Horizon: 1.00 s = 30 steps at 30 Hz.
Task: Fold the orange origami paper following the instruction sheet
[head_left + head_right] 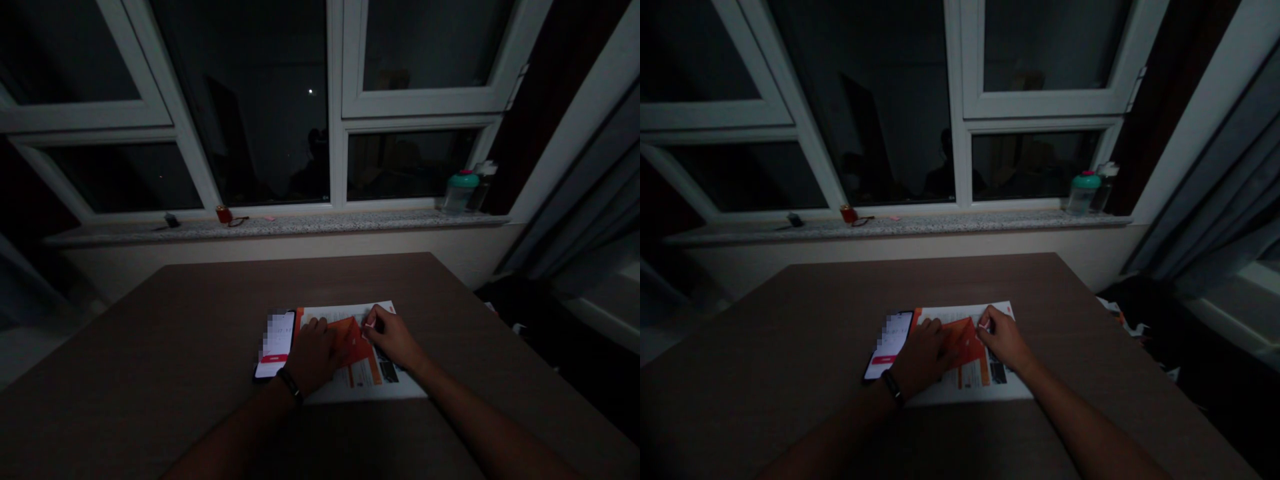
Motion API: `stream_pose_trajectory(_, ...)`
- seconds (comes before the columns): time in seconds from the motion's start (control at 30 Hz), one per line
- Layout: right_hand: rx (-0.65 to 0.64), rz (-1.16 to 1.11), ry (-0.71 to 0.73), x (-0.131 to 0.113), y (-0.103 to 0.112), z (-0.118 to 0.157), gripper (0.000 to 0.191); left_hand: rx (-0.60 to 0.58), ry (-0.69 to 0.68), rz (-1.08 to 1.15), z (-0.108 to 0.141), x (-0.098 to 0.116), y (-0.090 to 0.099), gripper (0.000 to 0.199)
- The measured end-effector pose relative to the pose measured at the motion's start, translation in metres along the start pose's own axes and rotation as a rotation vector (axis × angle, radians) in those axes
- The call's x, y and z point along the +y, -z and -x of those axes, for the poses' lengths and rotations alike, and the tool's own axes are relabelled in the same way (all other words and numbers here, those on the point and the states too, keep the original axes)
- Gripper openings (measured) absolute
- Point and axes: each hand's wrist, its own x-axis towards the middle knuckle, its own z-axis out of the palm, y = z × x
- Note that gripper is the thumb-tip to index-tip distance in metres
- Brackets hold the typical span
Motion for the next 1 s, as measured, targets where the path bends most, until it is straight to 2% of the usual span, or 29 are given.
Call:
stream_pose_trajectory(0.1,-0.008,-0.009,-0.025,0.0,0.0,0.0,0.007,-0.002,-0.052,0.056,0.001,0.003,0.002,0.033)
stream_pose_trajectory(0.27,-0.005,-0.005,-0.028,-0.001,0.0,0.0,0.007,-0.056,-0.139,0.126,0.002,0.002,-0.003,0.058)
stream_pose_trajectory(0.6,0.018,-0.069,-0.035,0.003,-0.002,0.001,0.006,0.028,0.001,0.142,-0.002,-0.002,-0.007,0.032)
stream_pose_trajectory(0.7,-0.009,-0.168,-0.038,0.004,-0.004,0.001,0.007,0.047,0.012,0.164,-0.002,-0.002,-0.007,0.029)
stream_pose_trajectory(0.83,-0.1,-0.484,-0.011,0.003,-0.007,0.0,0.017,0.06,0.005,0.182,0.0,-0.001,-0.007,0.027)
stream_pose_trajectory(0.9,-0.128,-0.619,0.004,0.002,-0.008,0.0,0.022,0.062,-0.008,0.19,0.0,-0.001,-0.007,0.031)
stream_pose_trajectory(1.0,-0.139,-0.684,0.019,0.002,-0.008,-0.001,0.026,0.046,-0.027,0.191,0.001,-0.001,-0.006,0.044)
